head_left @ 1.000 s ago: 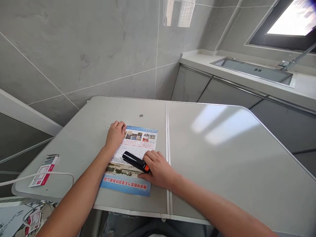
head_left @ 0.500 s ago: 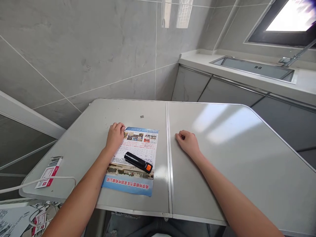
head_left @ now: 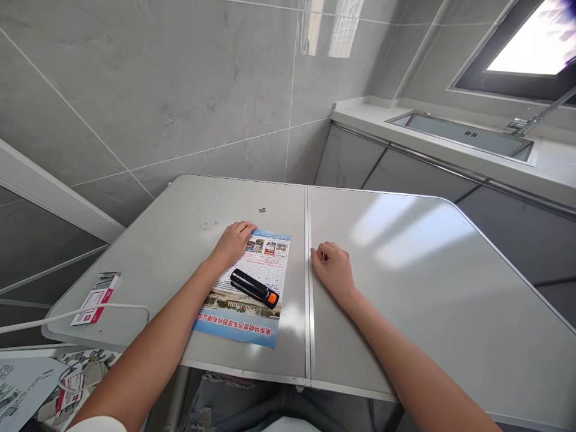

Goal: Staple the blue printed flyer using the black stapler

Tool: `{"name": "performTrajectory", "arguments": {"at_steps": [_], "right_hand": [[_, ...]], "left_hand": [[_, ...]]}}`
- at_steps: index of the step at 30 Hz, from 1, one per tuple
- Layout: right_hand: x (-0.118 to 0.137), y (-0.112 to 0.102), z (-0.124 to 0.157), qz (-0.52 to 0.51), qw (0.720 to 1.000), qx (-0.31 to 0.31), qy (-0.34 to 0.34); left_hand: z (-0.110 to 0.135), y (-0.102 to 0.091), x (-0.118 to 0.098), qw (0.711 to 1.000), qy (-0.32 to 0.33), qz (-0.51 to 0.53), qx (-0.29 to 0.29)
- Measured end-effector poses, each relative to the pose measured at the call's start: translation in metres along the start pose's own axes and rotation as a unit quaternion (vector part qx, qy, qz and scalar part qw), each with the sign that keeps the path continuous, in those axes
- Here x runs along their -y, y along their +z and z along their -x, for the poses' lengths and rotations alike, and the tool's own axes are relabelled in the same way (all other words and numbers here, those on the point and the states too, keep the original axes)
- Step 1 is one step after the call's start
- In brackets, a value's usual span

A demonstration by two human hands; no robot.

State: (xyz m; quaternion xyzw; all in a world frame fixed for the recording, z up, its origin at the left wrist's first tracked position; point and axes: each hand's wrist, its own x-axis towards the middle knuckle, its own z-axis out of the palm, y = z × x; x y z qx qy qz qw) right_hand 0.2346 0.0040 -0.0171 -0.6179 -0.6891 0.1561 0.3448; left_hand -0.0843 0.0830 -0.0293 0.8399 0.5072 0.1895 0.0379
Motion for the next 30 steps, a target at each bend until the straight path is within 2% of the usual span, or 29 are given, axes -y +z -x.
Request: {"name": "performTrajectory", "arguments": {"at_steps": [2,6,10,15,19,22,26,30], "right_hand": [[0.018,0.007,0.014,-0.032,0.999,0.001,-0.009],[0.051,0.02,0.039,-0.065,0.995,0.079,0.018],[0.071,0.027,0.054,-0.117,0.984,0.121,0.058],[0.078,0.033,0.08,-0.163,0.978,0.122,0.052],[0.079,0.037,0.099,-0.118,0.989,0.09,0.018],[0.08,0.038,0.103,-0.085,0.994,0.075,0.001],[0.08,0.031,0.106,-0.113,0.99,0.082,-0.001],[0.086,0.018,0.125,-0.13,0.987,0.094,0.023]], "left_hand": [[0.001,0.002,-0.001,1.0,-0.017,-0.018,-0.001],[0.005,-0.001,0.0,0.999,-0.048,-0.006,-0.014],[0.007,-0.005,0.0,0.996,-0.075,0.038,-0.021],[0.007,-0.009,-0.004,0.994,-0.095,0.044,-0.023],[0.009,-0.011,-0.008,0.994,-0.102,0.045,-0.019],[0.008,-0.011,-0.012,0.993,-0.109,0.047,-0.011],[0.007,-0.009,-0.017,0.992,-0.117,0.043,-0.001],[0.007,-0.007,-0.017,0.992,-0.119,0.04,-0.001]]}}
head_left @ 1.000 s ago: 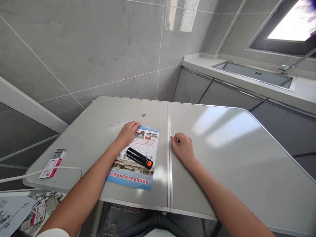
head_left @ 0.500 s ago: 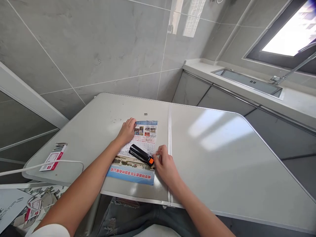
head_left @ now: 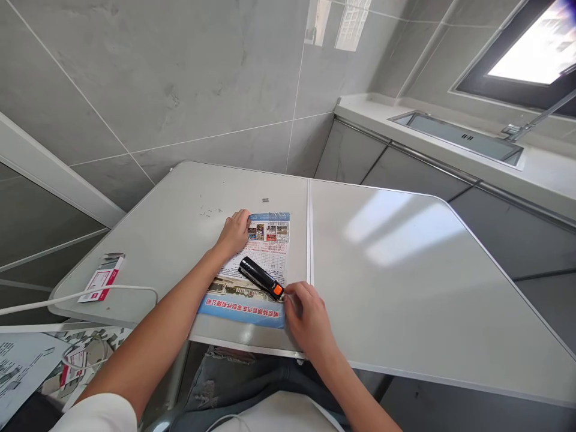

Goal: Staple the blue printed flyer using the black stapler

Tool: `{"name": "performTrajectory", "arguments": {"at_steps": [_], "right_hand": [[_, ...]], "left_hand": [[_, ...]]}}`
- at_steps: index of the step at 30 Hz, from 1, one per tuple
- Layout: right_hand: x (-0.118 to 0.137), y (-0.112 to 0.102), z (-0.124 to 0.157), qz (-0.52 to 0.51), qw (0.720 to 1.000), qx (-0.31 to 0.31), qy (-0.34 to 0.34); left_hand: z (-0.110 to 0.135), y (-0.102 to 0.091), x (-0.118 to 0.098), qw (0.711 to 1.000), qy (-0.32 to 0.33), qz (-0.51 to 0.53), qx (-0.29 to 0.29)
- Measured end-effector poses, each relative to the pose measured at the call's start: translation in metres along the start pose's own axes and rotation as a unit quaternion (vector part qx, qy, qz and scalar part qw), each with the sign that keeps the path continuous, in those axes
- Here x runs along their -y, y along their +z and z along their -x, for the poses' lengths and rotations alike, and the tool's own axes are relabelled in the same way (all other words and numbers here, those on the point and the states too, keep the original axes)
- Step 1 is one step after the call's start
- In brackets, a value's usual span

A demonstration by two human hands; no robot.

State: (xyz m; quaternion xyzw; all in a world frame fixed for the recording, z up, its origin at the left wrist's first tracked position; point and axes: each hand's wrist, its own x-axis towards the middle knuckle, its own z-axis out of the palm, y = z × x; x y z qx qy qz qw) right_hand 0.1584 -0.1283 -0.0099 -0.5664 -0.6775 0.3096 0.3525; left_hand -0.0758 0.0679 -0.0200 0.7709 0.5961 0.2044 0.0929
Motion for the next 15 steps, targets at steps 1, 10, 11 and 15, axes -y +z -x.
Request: {"name": "performTrajectory", "arguments": {"at_steps": [1,10,11,15], "right_hand": [[0.003,-0.001,0.007,0.003,1.0,0.006,0.01],[0.004,-0.002,0.037,-0.003,0.997,0.076,-0.009],[0.002,-0.002,0.036,0.006,0.997,0.069,-0.023],[-0.001,0.004,0.034,0.081,0.994,0.01,-0.078]], "left_hand": [[0.0,0.0,0.0,1.0,0.002,0.001,0.0],[-0.001,-0.001,0.004,1.0,-0.001,0.02,-0.001],[-0.001,-0.001,0.004,1.0,-0.003,0.025,0.0],[-0.002,0.0,0.006,0.999,-0.011,0.031,0.005]]}}
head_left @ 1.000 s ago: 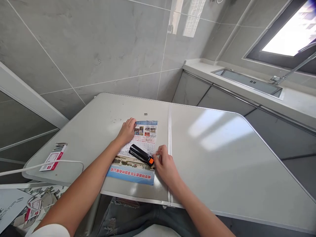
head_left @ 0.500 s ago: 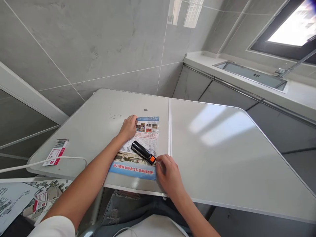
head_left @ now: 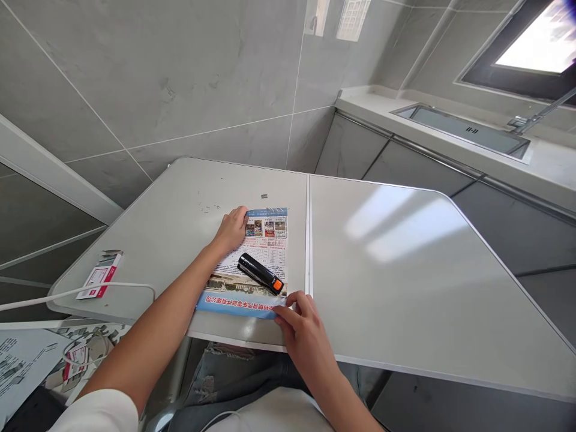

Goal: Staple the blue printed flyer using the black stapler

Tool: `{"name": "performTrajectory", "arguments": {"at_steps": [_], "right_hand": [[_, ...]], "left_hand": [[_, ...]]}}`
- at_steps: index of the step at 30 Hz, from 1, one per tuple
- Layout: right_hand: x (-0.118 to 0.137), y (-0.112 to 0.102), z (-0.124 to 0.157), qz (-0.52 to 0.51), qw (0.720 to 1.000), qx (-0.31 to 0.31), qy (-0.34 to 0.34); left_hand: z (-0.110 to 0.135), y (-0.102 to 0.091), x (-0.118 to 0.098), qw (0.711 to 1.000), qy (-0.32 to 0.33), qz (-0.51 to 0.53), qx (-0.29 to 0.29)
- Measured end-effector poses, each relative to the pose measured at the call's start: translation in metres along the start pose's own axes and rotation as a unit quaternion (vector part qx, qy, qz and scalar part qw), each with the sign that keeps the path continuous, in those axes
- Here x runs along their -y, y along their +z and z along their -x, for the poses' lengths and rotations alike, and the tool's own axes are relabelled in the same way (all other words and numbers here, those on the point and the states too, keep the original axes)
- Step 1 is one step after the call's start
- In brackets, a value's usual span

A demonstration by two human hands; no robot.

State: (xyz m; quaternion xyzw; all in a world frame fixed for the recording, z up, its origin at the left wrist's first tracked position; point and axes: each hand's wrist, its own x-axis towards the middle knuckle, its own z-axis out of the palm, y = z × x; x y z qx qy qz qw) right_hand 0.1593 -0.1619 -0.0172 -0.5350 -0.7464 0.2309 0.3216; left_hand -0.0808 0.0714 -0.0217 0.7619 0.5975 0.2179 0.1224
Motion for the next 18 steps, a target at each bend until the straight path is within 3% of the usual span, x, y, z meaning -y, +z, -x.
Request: {"name": "performTrajectory", "arguments": {"at_steps": [7,13,18], "right_hand": [[0.006,0.014,0.005,-0.049,0.998,-0.025,0.043],[-0.004,-0.003,0.001,-0.147,0.988,0.045,0.025],[-0.008,-0.006,-0.005,-0.072,0.995,0.06,-0.041]], "left_hand": [[0.001,0.0,0.001,1.0,0.001,0.001,-0.004],[0.0,0.0,0.001,1.0,0.001,0.016,-0.008],[0.0,0.0,0.002,0.999,0.0,0.036,-0.013]]}}
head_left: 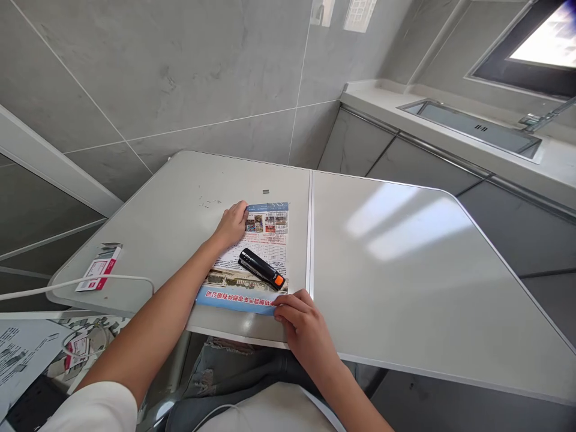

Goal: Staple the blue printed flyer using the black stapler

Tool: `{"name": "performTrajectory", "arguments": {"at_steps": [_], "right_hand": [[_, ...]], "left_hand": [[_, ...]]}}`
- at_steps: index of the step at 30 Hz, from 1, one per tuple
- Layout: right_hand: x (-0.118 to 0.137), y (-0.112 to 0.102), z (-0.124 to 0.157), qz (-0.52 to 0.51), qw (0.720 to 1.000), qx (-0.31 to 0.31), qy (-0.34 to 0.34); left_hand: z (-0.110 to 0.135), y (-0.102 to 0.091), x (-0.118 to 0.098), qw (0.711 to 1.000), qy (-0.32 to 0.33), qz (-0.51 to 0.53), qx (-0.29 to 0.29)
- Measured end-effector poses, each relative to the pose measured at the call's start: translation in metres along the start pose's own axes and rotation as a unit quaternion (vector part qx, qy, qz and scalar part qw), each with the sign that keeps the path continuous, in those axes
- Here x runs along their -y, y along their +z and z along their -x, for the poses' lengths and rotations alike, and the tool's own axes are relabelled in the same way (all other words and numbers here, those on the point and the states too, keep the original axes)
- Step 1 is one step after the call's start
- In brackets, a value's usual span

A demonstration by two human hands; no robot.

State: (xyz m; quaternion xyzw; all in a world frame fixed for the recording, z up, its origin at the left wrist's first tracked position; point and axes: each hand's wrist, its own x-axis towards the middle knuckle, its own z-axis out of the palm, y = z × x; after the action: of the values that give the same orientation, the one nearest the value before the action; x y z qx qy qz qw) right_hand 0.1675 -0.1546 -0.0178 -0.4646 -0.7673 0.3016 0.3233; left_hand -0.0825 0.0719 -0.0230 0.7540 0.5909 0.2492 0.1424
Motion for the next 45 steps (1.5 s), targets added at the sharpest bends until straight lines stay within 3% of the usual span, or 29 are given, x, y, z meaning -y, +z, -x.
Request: {"name": "performTrajectory", "arguments": {"at_steps": [5,8,26,40,45], "right_hand": [[0.002,0.004,0.005,0.085,0.996,0.02,-0.017],[0.002,0.003,0.009,0.078,0.997,0.021,-0.02],[-0.002,0.008,0.016,0.067,0.985,-0.121,-0.105],[-0.016,-0.021,0.051,0.118,0.975,-0.14,-0.122],[-0.019,-0.032,0.065,0.116,0.976,-0.147,-0.113]], "left_hand": [[0.0,-0.001,0.0,1.0,0.001,0.006,0.003],[0.001,-0.001,-0.002,1.0,-0.006,0.009,0.002],[0.0,-0.002,-0.016,0.999,-0.019,0.037,-0.001],[0.001,0.017,-0.05,0.999,0.016,0.004,0.033],[0.001,0.03,-0.072,0.998,0.026,-0.034,0.049]]}}
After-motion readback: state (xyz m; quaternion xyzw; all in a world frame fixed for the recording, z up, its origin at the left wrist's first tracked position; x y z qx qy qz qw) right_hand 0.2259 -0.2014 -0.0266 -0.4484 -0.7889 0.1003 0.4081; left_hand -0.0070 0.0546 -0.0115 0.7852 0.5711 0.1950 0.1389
